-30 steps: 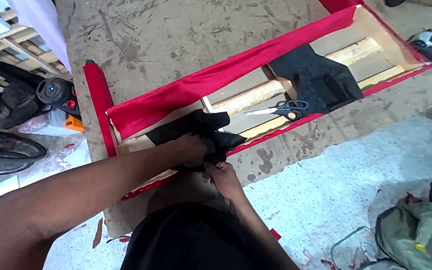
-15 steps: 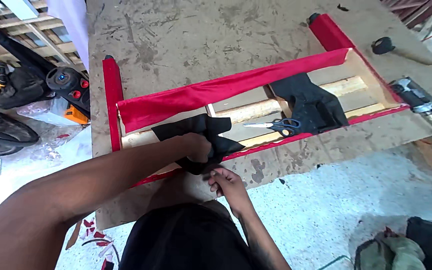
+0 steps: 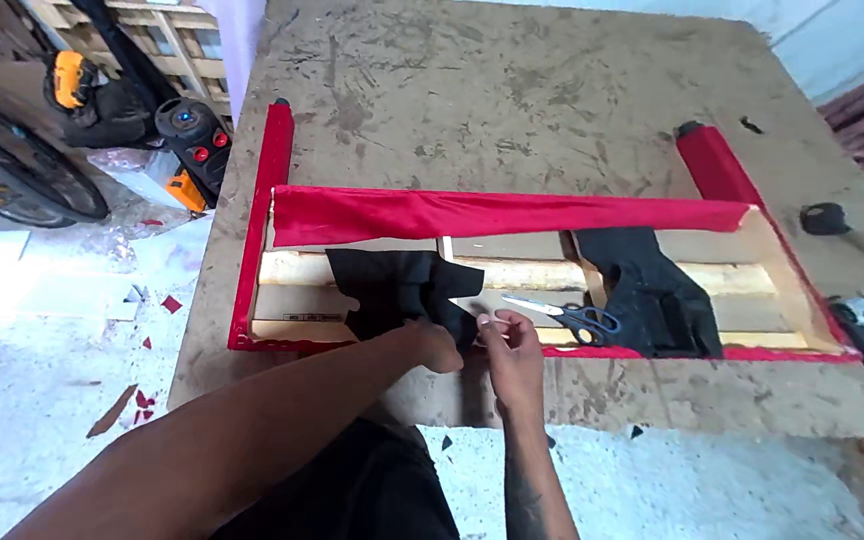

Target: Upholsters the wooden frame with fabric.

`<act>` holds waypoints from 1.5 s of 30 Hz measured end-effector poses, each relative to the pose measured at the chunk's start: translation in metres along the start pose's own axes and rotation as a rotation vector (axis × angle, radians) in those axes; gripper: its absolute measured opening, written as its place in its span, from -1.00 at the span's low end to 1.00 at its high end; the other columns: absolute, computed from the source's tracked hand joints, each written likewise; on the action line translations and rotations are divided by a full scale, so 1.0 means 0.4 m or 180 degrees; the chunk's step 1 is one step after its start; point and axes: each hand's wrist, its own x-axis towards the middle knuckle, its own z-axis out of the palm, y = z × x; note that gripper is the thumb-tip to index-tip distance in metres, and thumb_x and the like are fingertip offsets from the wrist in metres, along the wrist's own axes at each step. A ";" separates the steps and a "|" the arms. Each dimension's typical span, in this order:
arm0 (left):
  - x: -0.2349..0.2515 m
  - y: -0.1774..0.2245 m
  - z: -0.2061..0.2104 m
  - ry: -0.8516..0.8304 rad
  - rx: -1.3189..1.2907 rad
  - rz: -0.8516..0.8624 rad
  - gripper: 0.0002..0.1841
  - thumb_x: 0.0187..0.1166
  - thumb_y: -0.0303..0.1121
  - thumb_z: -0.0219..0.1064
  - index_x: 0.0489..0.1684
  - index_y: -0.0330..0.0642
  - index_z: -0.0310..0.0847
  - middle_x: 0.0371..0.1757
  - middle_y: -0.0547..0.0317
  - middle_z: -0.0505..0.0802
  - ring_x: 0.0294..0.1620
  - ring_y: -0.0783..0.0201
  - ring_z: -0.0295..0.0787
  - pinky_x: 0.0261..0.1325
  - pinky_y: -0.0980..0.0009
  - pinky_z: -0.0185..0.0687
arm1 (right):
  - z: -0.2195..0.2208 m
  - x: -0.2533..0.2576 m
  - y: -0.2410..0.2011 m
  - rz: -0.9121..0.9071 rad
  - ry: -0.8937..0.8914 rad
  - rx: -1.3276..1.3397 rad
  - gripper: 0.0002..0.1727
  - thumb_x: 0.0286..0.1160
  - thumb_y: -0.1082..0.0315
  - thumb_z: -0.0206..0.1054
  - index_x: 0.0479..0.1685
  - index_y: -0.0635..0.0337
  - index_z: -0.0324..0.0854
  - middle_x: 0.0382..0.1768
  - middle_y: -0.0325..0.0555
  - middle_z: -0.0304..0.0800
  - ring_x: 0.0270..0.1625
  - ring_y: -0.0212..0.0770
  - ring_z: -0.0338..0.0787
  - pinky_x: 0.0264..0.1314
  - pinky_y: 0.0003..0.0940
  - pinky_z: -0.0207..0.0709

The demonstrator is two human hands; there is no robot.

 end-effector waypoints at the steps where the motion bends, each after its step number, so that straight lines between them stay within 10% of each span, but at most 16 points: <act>1: 0.004 -0.013 0.015 0.0102 -0.0165 -0.0007 -0.40 0.64 0.07 0.20 0.19 -0.38 0.72 0.51 -0.35 0.63 0.70 -0.38 0.27 0.56 -0.50 0.17 | 0.000 0.019 -0.007 -0.0172 -0.0239 -0.0453 -0.24 0.36 -0.15 0.52 0.50 0.09 0.50 0.10 -0.06 0.78 0.10 -0.07 0.81 0.13 0.06 0.73; 3: 0.017 -0.030 0.039 0.0318 -0.0326 -0.0020 -0.35 0.51 0.15 0.27 0.30 -0.27 0.70 0.55 -0.25 0.62 0.76 -0.33 0.19 0.60 -0.47 0.13 | 0.013 0.063 -0.027 -0.0409 -0.0678 -0.1316 -0.10 0.16 -0.34 0.56 0.49 0.01 0.57 0.31 0.02 0.71 0.33 0.08 0.72 0.33 0.28 0.61; 7: -0.002 -0.028 0.027 0.0246 -0.0498 -0.0267 -0.24 0.50 0.19 0.31 0.39 -0.38 0.61 0.62 -0.36 0.50 0.74 -0.38 0.19 0.57 -0.47 0.20 | -0.013 0.124 -0.021 -0.0376 -0.1093 -0.1827 -0.72 0.42 -0.05 0.51 -0.32 -0.06 0.78 -0.41 -0.16 0.80 -0.28 -0.06 0.80 -0.20 0.23 0.63; 12: 0.013 -0.049 0.040 0.0391 -0.0568 -0.0119 -0.34 0.58 0.06 0.28 0.30 -0.46 0.63 0.53 -0.42 0.59 0.69 -0.42 0.28 0.56 -0.49 0.21 | -0.056 0.105 0.017 0.0083 -0.1170 -0.0930 -0.79 0.54 0.22 0.44 -0.33 0.19 0.77 -0.52 -0.18 0.78 -0.49 -0.24 0.75 -0.35 -0.20 0.69; 17: 0.038 -0.063 0.064 0.0497 -0.0669 -0.0111 -0.38 0.53 0.07 0.32 0.23 -0.39 0.70 0.55 -0.40 0.56 0.69 -0.39 0.27 0.51 -0.48 0.30 | -0.052 0.082 -0.020 -0.0039 -0.1199 -0.0987 -0.82 0.50 0.26 0.45 -0.35 0.18 0.78 -0.52 -0.17 0.80 -0.46 -0.23 0.79 -0.32 -0.19 0.73; 22: -0.020 -0.080 0.030 0.0861 -0.1397 0.0003 -0.48 0.66 0.01 0.21 -0.03 -0.41 0.74 0.14 -0.29 0.81 0.29 -0.21 0.72 0.32 -0.34 0.52 | -0.060 0.106 -0.063 -0.0093 -0.1042 -0.1040 -0.47 0.47 -0.06 0.49 0.21 0.17 0.67 -0.18 -0.05 0.85 -0.17 -0.09 0.83 -0.11 0.02 0.73; 24: -0.006 -0.106 0.032 0.1414 -0.2214 -0.0037 -0.53 0.69 -0.05 0.20 0.18 -0.33 0.71 0.17 -0.27 0.82 0.27 -0.19 0.76 0.33 -0.29 0.59 | -0.041 0.123 -0.078 0.0043 -0.0900 -0.0906 -0.32 0.50 -0.19 0.42 0.40 0.16 0.57 0.01 0.07 0.83 -0.05 0.03 0.85 -0.06 0.13 0.74; 31: 0.150 -0.114 0.041 0.1967 -0.4604 0.0009 -0.56 0.80 -0.14 0.05 0.16 -0.37 0.67 0.20 -0.25 0.78 0.26 -0.08 0.73 0.32 -0.12 0.63 | 0.045 0.286 -0.119 -0.0504 -0.0983 -0.1332 -0.71 0.52 0.16 0.48 -0.44 0.17 0.70 -0.52 -0.03 0.76 -0.47 -0.04 0.74 -0.34 0.12 0.63; 35: 0.144 -0.126 0.058 0.1729 -0.5309 0.0122 -0.53 0.79 -0.09 0.04 0.34 -0.28 0.62 0.43 -0.16 0.72 0.47 -0.02 0.64 0.43 -0.09 0.56 | 0.066 0.321 -0.141 -0.0688 -0.1032 -0.1063 -0.76 0.56 0.15 0.45 -0.11 0.13 0.79 -0.29 -0.06 0.87 -0.32 -0.12 0.86 -0.24 -0.01 0.79; 39: 0.130 -0.132 0.064 0.1481 -0.5582 0.0359 -0.48 0.70 -0.05 0.13 0.49 -0.20 0.54 0.61 -0.10 0.59 0.67 -0.04 0.43 0.58 -0.25 0.37 | -0.001 0.169 -0.157 -0.0472 -0.0948 -0.1118 -0.36 0.48 -0.32 0.35 0.23 0.05 0.65 0.03 -0.05 0.80 0.00 -0.02 0.84 -0.06 0.14 0.76; 45: 0.117 -0.128 0.035 0.1334 -0.5371 0.0117 -0.47 0.65 0.00 0.17 0.40 -0.21 0.59 0.52 -0.18 0.61 0.59 -0.14 0.47 0.46 -0.32 0.41 | -0.010 0.143 -0.072 -0.0208 -0.1453 -0.2153 -0.73 0.50 0.06 0.50 -0.42 0.03 0.79 -0.53 -0.13 0.79 -0.48 -0.10 0.76 -0.35 0.09 0.66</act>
